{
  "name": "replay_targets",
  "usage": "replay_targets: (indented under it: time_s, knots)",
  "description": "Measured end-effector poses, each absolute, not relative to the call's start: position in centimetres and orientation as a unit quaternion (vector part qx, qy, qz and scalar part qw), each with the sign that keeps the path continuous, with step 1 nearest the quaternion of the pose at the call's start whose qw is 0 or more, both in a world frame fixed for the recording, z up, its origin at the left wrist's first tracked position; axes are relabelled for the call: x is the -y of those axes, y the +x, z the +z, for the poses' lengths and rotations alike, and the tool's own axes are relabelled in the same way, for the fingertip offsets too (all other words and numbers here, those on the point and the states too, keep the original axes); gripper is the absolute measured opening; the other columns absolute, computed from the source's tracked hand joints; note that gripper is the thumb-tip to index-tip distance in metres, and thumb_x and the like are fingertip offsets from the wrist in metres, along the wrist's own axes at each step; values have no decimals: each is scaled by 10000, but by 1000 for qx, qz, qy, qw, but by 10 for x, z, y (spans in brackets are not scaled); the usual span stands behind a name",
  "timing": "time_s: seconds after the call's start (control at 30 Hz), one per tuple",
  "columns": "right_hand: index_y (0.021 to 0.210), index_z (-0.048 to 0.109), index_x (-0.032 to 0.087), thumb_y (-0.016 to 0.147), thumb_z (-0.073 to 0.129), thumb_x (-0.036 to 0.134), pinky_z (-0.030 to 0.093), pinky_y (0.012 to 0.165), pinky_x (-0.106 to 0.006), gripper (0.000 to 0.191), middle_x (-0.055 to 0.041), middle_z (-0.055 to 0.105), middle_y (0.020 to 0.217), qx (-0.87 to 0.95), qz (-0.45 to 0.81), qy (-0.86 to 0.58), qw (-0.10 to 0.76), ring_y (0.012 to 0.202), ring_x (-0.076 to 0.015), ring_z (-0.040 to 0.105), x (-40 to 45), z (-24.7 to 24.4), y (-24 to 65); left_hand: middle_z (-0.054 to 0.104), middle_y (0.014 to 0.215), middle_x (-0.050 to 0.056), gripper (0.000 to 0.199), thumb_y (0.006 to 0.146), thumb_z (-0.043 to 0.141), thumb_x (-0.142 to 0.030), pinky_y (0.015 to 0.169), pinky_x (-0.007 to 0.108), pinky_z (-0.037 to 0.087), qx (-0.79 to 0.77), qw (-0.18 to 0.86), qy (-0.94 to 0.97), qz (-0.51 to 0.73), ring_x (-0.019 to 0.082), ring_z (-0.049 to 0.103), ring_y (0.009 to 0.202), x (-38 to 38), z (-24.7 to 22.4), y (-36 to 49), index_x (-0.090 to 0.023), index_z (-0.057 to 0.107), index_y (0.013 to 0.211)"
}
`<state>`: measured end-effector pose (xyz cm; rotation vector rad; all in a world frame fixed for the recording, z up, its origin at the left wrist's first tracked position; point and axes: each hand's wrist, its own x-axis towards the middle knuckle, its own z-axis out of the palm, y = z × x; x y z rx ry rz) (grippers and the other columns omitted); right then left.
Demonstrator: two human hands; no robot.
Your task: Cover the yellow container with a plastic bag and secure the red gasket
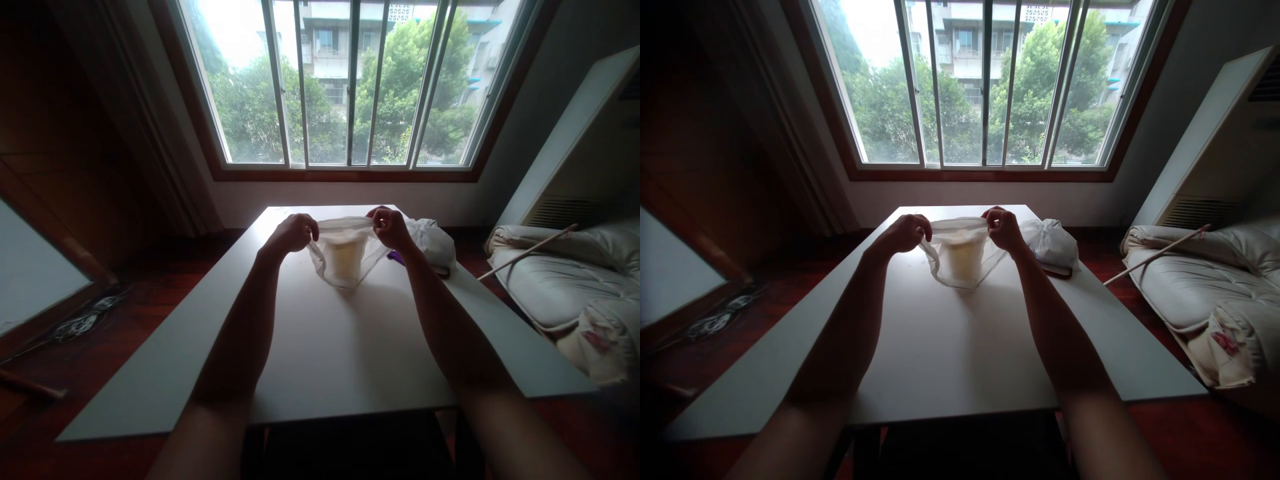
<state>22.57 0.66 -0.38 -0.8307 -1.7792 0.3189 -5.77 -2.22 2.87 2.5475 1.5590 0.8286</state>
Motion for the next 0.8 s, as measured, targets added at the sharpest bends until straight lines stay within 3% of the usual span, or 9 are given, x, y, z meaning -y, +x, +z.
replay_targets:
  time_s: [0.13,0.3,0.43,0.57,0.7,0.8]
  knots:
    - [590,450,218,591,455,50,511,767,-291,168,-72,682,931,749,66,-386,534,916,-205,620,-13,-8,230,722,1112,71,463,697,456,-72,853,304,511,-535,19,805,257,213,648,958,19,26,-61,-195,810,970]
    - [593,534,199,568,473,34,471,741,-290,178,-58,663,837,768,-5,-432,473,779,-192,593,-20,-16,235,623,1326,154,636,777,500,-123,1008,375,485,-587,-2,779,221,297,622,1162,12,16,-62,-143,589,1406]
    - [828,747,173,641,484,27,502,815,-293,354,-64,716,960,774,9,-462,433,836,-197,639,-21,-21,236,578,1397,214,569,932,435,-291,1068,409,445,-586,39,780,215,328,572,1279,0,4,-56,-101,480,1467]
    - [1102,769,162,768,493,61,499,985,-310,445,-89,740,1136,787,47,-461,407,1030,-217,680,-22,-26,232,506,1499,211,645,996,353,-513,1130,413,383,-576,92,776,242,321,476,1401,-11,-9,-48,-113,414,1499]
    - [1242,709,125,863,513,165,457,1081,-339,429,-129,691,1303,781,109,-473,393,1225,-246,633,-24,-28,227,457,1538,223,672,961,452,-460,1156,390,359,-557,146,775,261,313,462,1414,-16,-16,-40,-72,392,1507]
    - [1247,704,125,906,525,266,448,1093,-363,410,-132,676,1333,775,130,-476,394,1251,-261,622,-25,-28,225,531,1469,223,652,902,532,-356,1127,392,399,-554,154,768,283,314,536,1335,-17,-15,-38,-64,434,1476]
